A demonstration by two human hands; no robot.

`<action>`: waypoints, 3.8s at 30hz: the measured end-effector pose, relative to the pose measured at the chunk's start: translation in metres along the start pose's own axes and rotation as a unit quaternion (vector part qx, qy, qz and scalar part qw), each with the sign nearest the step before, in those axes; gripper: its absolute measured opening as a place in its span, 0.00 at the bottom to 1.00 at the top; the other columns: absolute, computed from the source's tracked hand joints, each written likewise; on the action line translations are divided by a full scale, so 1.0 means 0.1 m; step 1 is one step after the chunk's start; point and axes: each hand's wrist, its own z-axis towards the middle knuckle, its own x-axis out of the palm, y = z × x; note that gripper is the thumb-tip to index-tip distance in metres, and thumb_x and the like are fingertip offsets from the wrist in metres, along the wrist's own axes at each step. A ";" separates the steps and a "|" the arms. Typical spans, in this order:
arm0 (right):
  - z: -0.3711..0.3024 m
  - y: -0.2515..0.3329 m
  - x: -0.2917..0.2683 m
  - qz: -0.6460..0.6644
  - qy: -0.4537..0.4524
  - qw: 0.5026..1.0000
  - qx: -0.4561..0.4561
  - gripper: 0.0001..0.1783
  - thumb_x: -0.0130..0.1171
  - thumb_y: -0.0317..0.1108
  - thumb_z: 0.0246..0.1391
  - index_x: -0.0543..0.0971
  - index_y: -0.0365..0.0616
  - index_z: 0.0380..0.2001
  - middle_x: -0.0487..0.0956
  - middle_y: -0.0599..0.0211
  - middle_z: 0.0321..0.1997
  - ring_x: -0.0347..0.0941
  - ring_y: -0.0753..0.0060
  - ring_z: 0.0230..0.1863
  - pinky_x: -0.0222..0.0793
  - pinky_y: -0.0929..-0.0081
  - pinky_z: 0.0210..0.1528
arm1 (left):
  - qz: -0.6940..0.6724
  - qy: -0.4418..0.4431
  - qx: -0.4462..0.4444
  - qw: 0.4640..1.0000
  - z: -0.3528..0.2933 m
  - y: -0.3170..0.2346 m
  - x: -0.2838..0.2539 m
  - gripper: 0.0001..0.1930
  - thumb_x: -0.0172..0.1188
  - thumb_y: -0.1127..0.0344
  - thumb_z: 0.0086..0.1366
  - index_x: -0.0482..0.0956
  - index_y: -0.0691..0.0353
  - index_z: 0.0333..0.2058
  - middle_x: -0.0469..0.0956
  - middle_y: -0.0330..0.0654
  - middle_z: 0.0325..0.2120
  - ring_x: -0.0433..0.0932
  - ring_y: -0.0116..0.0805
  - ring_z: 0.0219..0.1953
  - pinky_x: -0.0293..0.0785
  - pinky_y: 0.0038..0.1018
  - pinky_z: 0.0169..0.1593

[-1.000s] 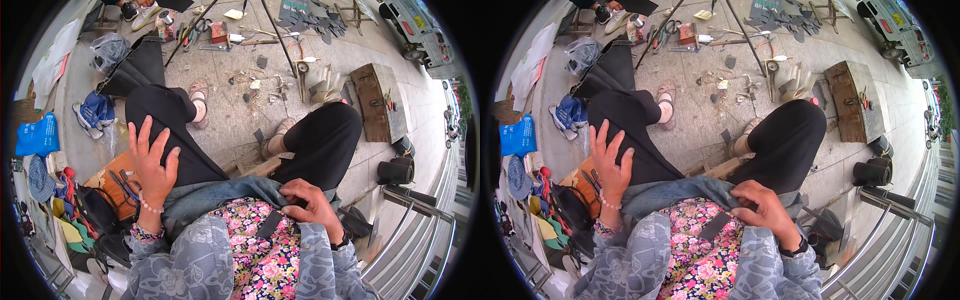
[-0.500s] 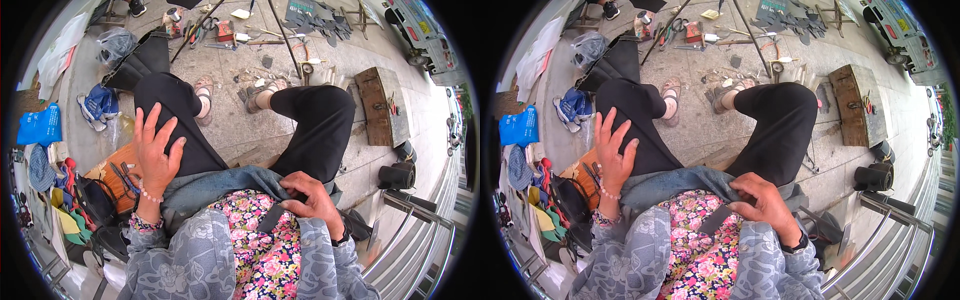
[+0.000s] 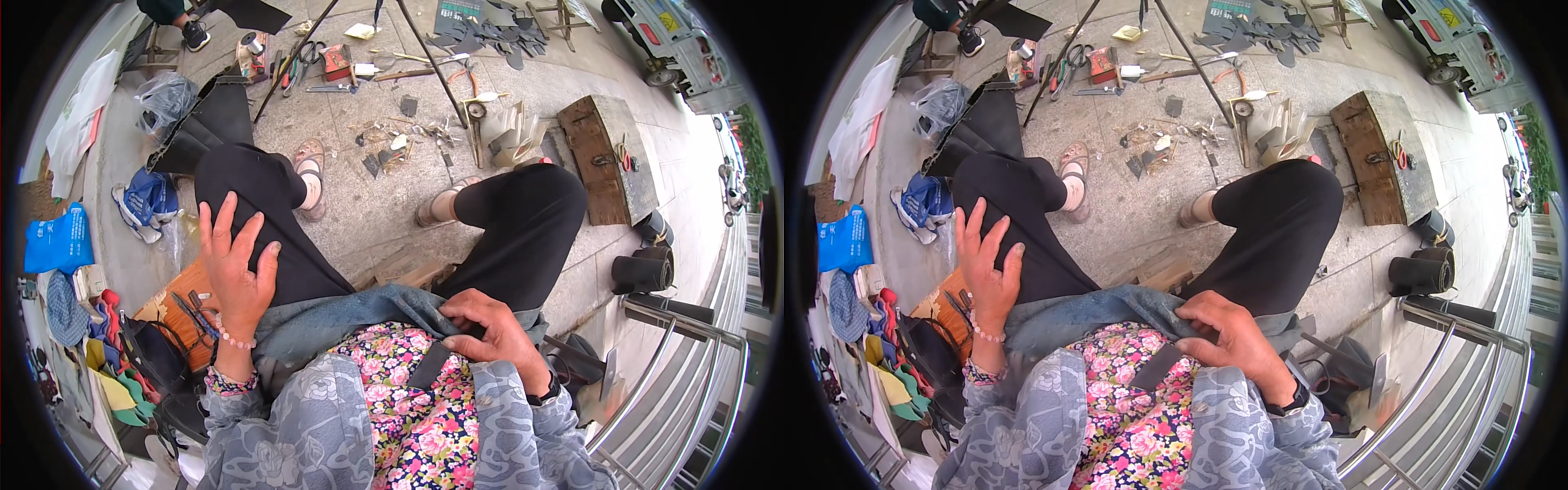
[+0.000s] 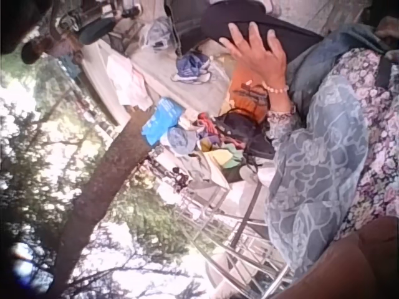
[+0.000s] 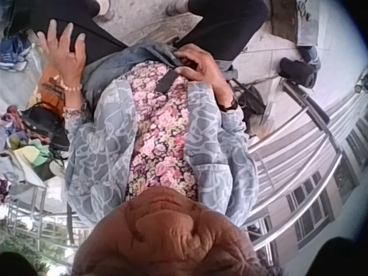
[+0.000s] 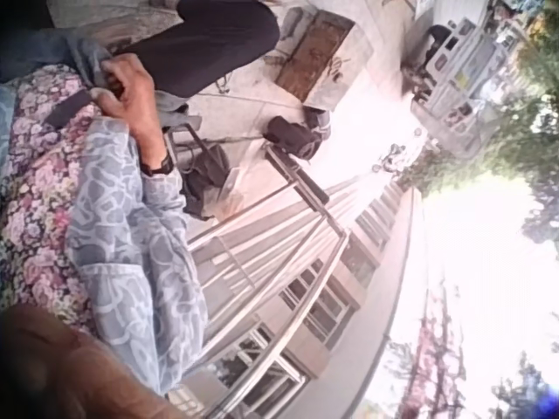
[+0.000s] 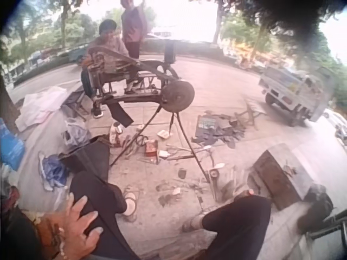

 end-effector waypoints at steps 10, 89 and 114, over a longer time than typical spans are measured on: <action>0.03 -0.08 -0.05 -0.046 0.005 0.995 -0.091 0.20 0.62 0.33 0.40 0.74 0.35 0.39 0.71 0.55 0.35 0.71 0.54 0.37 0.67 0.67 0.38 | 0.049 0.002 0.013 0.999 -0.07 -0.01 0.04 0.17 0.55 0.68 0.56 0.73 0.62 0.46 0.61 0.50 0.57 0.51 0.57 0.62 0.46 0.46 0.62; 0.51 -3.65 -1.53 -0.106 -0.515 0.817 0.235 0.31 0.63 0.27 0.34 0.68 0.41 0.47 0.67 0.52 0.50 0.67 0.48 0.47 0.67 0.64 0.49 | 0.189 0.110 -0.047 0.975 0.47 -0.26 0.30 0.26 0.50 0.62 0.62 0.60 0.69 0.56 0.56 0.55 0.59 0.54 0.51 0.61 0.49 0.41 0.62; 1.03 -4.61 -1.48 -0.020 -0.512 0.785 0.348 0.25 0.59 0.30 0.42 0.73 0.44 0.48 0.75 0.52 0.46 0.74 0.55 0.44 0.69 0.70 0.44 | 0.144 0.077 -0.288 0.944 0.50 0.08 0.28 0.29 0.44 0.53 0.67 0.57 0.72 0.57 0.58 0.58 0.57 0.58 0.49 0.58 0.51 0.36 0.61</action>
